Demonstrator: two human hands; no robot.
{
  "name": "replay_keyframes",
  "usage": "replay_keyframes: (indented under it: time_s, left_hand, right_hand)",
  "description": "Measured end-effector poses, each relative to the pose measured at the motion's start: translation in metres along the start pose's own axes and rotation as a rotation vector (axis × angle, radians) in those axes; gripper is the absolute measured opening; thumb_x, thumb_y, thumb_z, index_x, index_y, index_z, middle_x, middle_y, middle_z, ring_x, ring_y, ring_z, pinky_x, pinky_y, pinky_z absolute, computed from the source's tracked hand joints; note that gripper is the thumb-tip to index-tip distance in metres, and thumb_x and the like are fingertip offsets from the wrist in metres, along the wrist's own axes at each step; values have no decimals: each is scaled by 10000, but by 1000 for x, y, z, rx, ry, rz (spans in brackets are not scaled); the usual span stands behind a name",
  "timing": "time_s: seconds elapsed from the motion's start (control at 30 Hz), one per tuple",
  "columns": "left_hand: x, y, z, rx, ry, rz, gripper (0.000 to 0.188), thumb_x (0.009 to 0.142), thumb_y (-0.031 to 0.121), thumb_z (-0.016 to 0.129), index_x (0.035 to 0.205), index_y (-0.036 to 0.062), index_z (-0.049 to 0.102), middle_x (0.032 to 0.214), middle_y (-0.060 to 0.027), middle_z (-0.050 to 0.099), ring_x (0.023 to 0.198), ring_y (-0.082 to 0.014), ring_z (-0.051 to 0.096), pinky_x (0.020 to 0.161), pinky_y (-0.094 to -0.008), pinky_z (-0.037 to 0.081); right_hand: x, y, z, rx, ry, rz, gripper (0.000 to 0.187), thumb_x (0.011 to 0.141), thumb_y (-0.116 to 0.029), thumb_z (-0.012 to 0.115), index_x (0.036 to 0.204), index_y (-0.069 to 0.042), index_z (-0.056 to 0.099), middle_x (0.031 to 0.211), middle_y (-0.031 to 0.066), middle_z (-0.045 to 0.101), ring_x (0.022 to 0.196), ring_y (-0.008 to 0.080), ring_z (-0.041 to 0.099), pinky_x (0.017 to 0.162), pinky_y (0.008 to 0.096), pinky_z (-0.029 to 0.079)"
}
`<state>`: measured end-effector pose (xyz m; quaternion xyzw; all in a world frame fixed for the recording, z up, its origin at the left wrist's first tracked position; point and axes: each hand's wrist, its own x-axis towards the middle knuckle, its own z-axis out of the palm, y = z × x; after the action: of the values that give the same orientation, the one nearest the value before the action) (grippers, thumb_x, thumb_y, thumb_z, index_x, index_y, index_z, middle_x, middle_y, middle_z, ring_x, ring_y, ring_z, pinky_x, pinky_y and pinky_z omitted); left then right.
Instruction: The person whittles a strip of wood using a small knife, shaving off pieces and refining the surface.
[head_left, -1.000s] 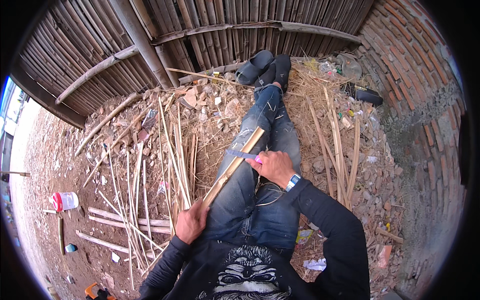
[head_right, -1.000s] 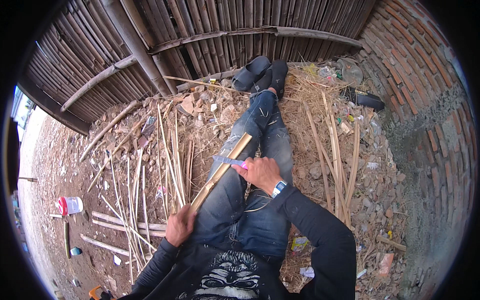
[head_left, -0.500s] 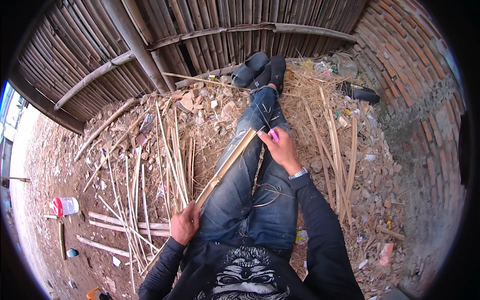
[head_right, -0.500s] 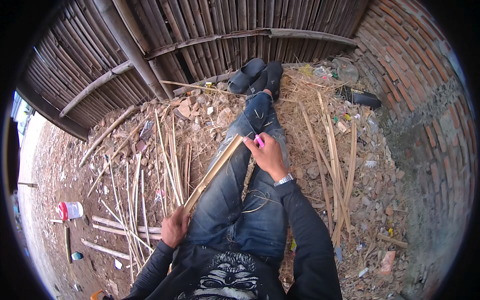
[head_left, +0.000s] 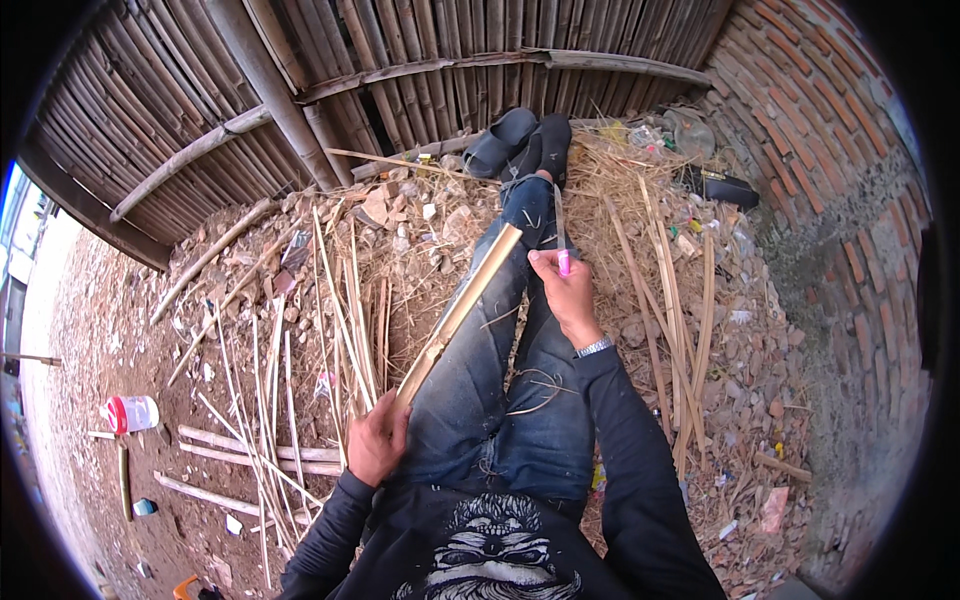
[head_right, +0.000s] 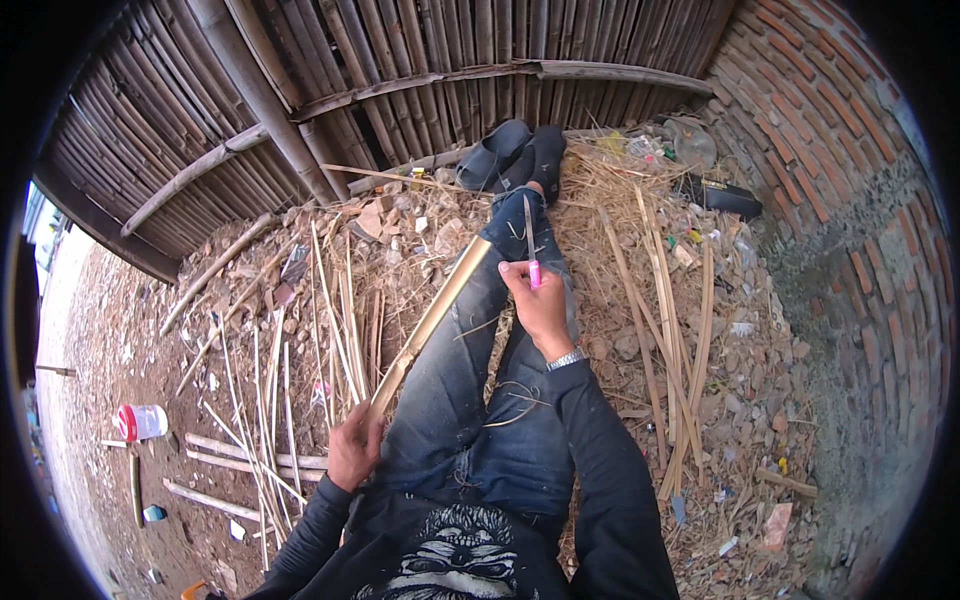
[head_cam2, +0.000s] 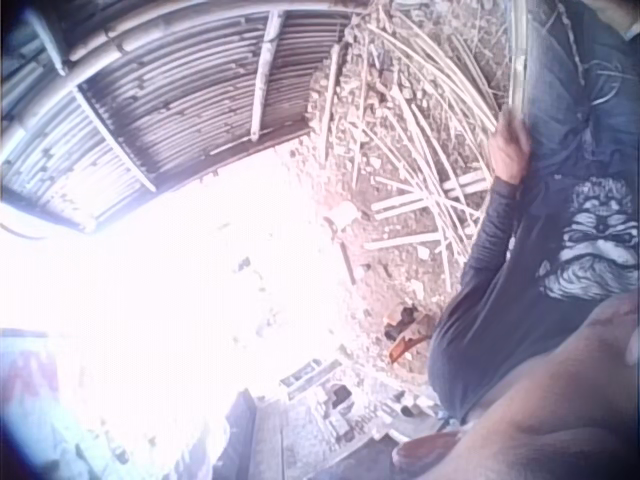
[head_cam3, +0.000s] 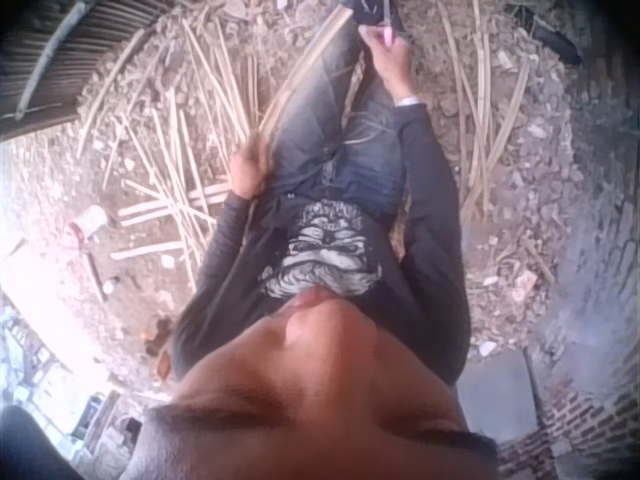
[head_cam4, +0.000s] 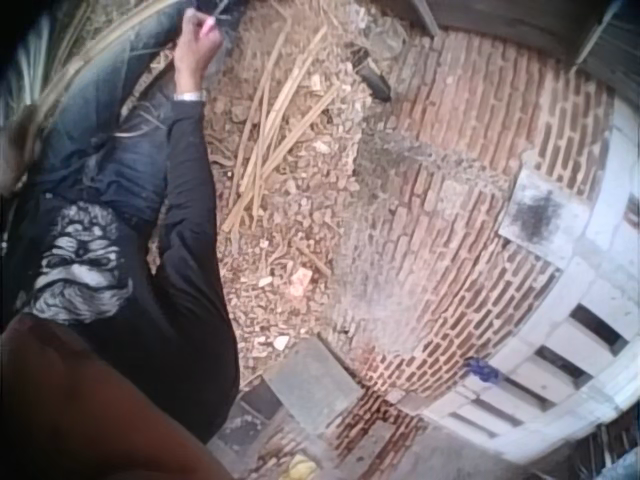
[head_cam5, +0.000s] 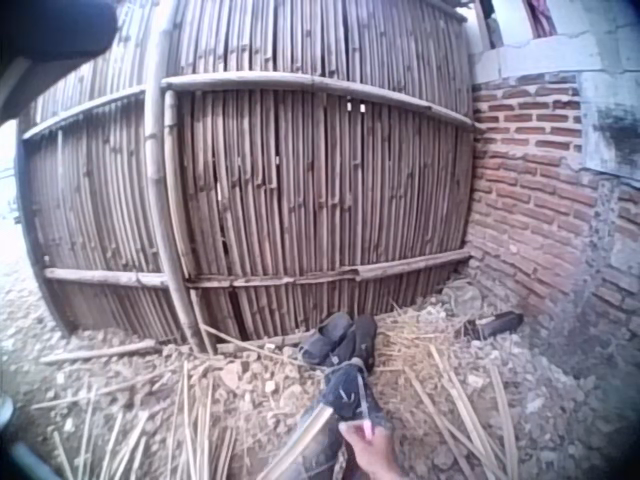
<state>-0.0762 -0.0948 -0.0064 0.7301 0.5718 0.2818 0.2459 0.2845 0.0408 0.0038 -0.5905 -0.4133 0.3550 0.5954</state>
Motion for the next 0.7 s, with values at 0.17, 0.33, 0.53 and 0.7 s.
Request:
replay_keyframes:
  time_s: [0.17,0.33,0.53,0.7]
  left_hand:
    - [7,-7,-3,-531,-197,-249,335,1062,234,657,1273,-25,691,721,-76,635,567,-145,584,526,-318,446]
    - [19,22,-34,-1086,-581,-601,345,1114,233,567,1337,-17,648,665,82,327,536,-36,297,485,-223,224]
    - [16,14,-44,-1223,-735,-730,449,1112,310,543,1381,-46,593,645,62,312,491,-52,258,454,-239,199]
    - [13,3,-48,-1438,-927,-693,499,1084,320,574,1372,-88,564,625,46,335,469,-54,269,434,-241,220]
  right_hand:
    - [-11,-21,3,189,-170,154,239,991,-212,771,1118,-11,753,673,-103,524,531,-2,418,480,228,291]
    - [-2,-38,1,451,-255,258,297,1053,-225,676,1291,-47,683,632,-132,313,463,-7,278,428,233,194]
    - [17,-48,-6,521,-393,220,427,1018,-123,614,1438,-41,604,627,-127,321,470,-4,278,439,223,206]
    - [33,-53,-17,416,-563,81,558,987,-62,594,1535,1,511,609,-108,327,480,10,299,444,227,237]
